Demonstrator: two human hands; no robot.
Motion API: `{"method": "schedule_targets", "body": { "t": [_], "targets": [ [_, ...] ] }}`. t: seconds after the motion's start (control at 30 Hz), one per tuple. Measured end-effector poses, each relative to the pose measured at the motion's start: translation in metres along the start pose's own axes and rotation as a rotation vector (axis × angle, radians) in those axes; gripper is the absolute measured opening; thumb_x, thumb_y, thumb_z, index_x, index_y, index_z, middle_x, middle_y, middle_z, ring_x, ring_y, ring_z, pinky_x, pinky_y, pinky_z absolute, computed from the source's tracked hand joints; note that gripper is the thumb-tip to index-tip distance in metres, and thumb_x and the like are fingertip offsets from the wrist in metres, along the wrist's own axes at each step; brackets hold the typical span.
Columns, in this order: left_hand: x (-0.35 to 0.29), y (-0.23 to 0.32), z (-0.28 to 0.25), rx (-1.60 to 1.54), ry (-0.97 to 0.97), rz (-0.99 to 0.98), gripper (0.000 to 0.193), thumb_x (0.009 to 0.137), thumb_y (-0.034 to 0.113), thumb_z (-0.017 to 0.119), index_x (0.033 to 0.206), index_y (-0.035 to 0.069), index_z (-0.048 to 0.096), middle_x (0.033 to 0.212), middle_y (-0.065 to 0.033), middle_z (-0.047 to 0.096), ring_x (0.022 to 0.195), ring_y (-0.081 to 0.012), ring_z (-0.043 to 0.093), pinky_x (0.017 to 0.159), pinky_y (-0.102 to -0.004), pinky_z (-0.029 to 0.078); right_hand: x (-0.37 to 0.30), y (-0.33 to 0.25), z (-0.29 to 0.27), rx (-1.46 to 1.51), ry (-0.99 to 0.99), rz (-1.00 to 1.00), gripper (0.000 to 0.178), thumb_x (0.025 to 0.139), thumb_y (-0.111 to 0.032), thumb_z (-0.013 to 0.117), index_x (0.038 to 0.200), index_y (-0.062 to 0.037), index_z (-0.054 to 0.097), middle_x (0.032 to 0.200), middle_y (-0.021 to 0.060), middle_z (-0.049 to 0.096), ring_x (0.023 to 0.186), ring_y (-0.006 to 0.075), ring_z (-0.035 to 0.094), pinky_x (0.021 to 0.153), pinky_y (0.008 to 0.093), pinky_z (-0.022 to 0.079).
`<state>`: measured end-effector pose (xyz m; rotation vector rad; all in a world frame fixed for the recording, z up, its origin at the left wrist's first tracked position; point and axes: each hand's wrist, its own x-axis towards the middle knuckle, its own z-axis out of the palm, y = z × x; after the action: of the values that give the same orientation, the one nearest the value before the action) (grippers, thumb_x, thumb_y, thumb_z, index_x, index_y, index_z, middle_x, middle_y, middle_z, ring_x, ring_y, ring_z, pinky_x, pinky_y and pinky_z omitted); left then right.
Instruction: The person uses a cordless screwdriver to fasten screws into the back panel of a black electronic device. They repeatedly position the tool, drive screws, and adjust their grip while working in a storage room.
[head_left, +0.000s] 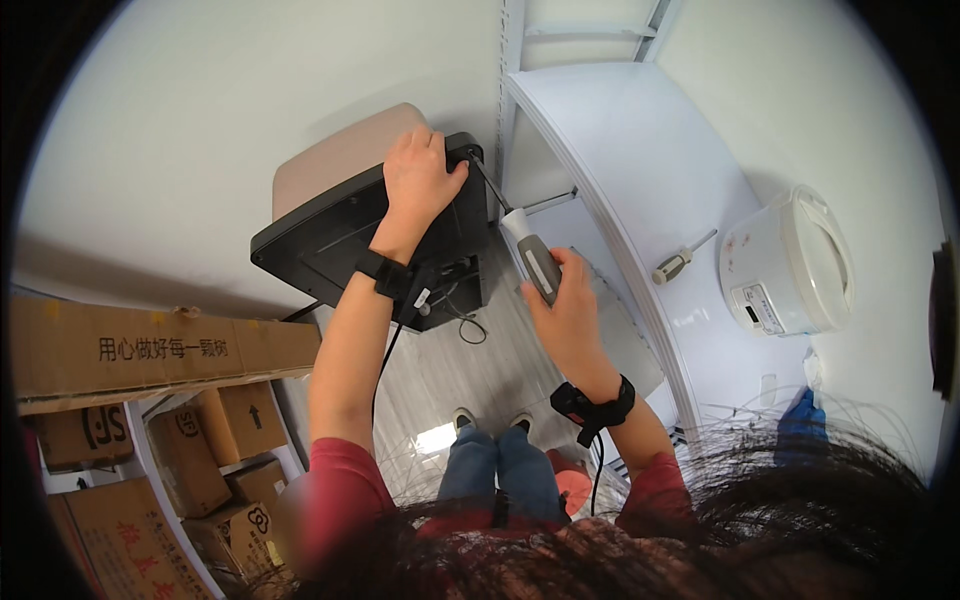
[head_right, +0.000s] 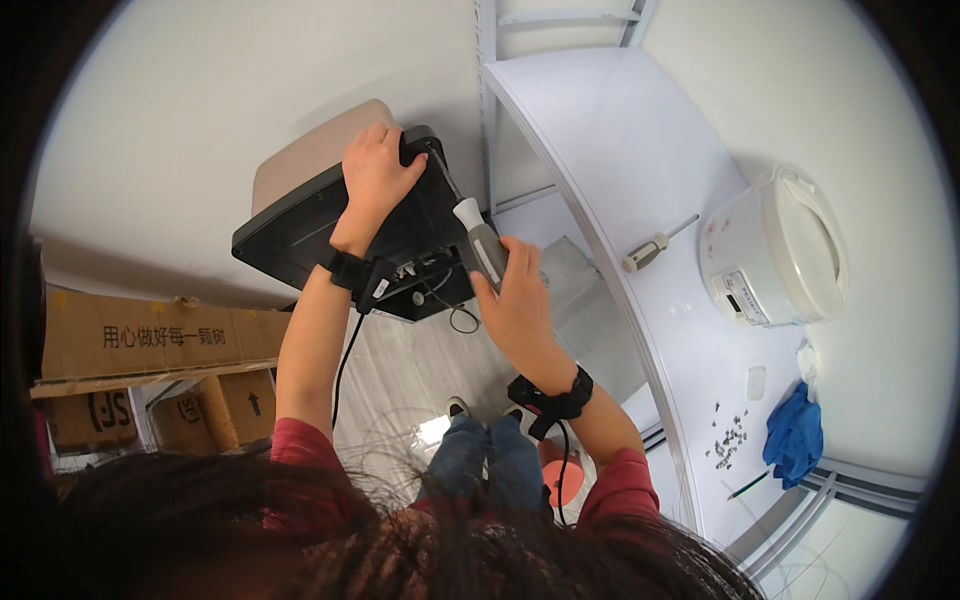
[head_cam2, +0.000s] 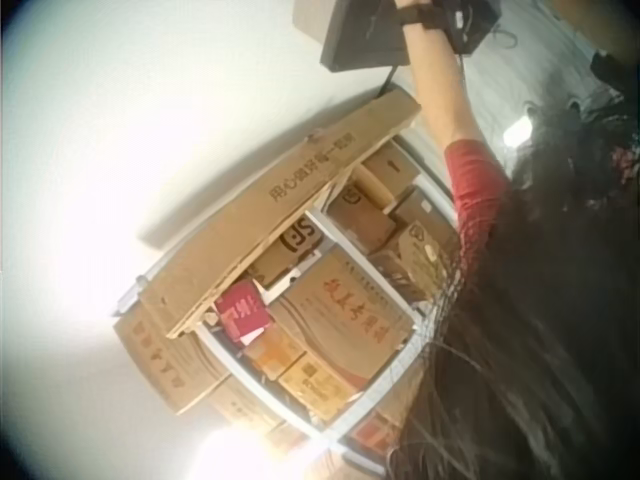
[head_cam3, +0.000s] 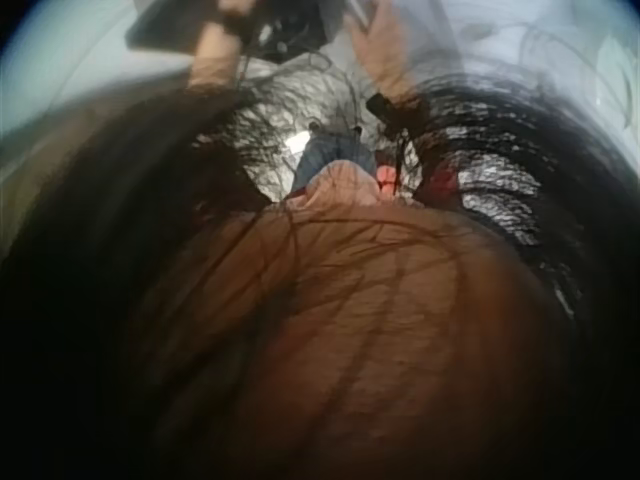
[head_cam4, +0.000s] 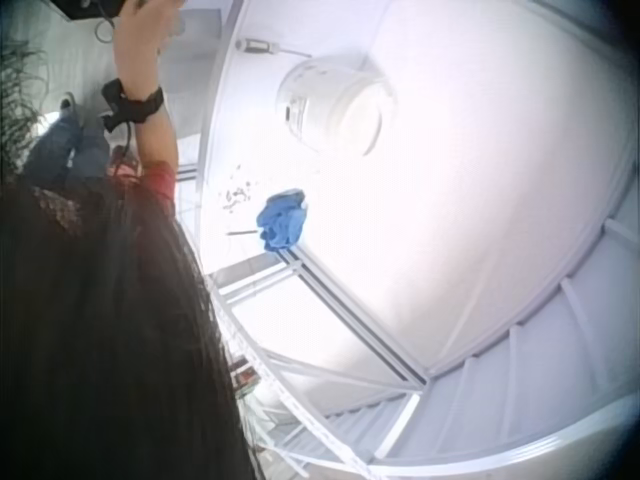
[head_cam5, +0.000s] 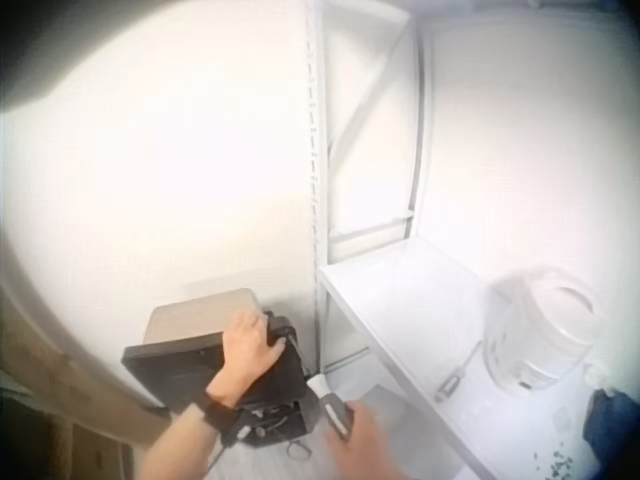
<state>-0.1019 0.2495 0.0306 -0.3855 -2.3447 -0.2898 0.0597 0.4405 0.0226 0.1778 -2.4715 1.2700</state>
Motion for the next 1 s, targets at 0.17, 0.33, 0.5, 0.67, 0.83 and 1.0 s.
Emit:
{"method": "schedule_targets", "body": {
  "t": [0.17,0.33,0.5,0.67,0.83,1.0],
  "targets": [
    [0.001,0.000,-0.002,0.012,-0.031,-0.029,0.032,0.063,0.027,0.075,0.080,0.003,0.062,0.077,-0.0084,0.054,0.079,-0.0274,0.056,0.065,-0.0383,0.047,0.005,-0.009,-0.009,-0.103,0.082,-0.190,0.045,0.077,-0.005,0.066,0.117,-0.0003,0.047,0.107,0.0182,0.052,0.092,0.0359,0.057,0.074,0.0408,0.049],
    [0.001,-0.006,-0.002,-0.014,-0.016,-0.029,0.032,0.063,0.028,0.076,0.079,0.003,0.062,0.078,-0.0090,0.054,0.079,-0.0278,0.056,0.065,-0.0388,0.046,0.021,-0.029,-0.019,-0.203,0.149,-0.388,0.036,0.081,-0.006,0.064,0.116,-0.0023,0.054,0.101,0.0149,0.054,0.076,0.0293,0.061,0.062,0.0365,0.050],
    [0.001,-0.003,-0.001,-0.028,0.002,-0.017,0.031,0.063,0.027,0.076,0.076,0.004,0.060,0.078,-0.0090,0.054,0.079,-0.0275,0.056,0.067,-0.0391,0.046,0.017,-0.042,-0.008,-0.376,0.220,-0.248,0.031,0.085,-0.013,0.062,0.115,-0.0061,0.056,0.091,0.0134,0.054,0.057,0.0270,0.057,0.050,0.0359,0.047],
    [0.001,-0.006,0.000,-0.048,0.016,0.008,0.029,0.063,0.026,0.075,0.073,0.004,0.060,0.080,-0.0084,0.054,0.080,-0.0264,0.056,0.069,-0.0382,0.046,0.013,-0.056,-0.004,-0.302,0.229,-0.177,0.031,0.087,-0.020,0.061,0.114,-0.0072,0.053,0.081,0.0120,0.054,0.055,0.0286,0.056,0.047,0.0366,0.044],
    [0.001,-0.006,0.001,-0.046,0.004,0.026,0.029,0.063,0.027,0.076,0.073,0.004,0.060,0.078,-0.0084,0.055,0.079,-0.0271,0.056,0.067,-0.0384,0.046,0.001,-0.057,0.009,-0.266,0.158,-0.170,0.038,0.087,-0.027,0.062,0.115,-0.0064,0.050,0.075,0.0113,0.054,0.058,0.0306,0.058,0.046,0.0374,0.043],
    [-0.002,-0.008,0.003,-0.055,0.013,0.020,0.030,0.063,0.027,0.076,0.074,0.004,0.059,0.078,-0.0091,0.054,0.079,-0.0284,0.055,0.068,-0.0390,0.046,0.005,-0.077,0.019,-0.369,0.166,0.075,0.035,0.083,-0.020,0.067,0.111,-0.0054,0.053,0.090,0.0146,0.058,0.063,0.0279,0.058,0.051,0.0361,0.045]
  ]
}}
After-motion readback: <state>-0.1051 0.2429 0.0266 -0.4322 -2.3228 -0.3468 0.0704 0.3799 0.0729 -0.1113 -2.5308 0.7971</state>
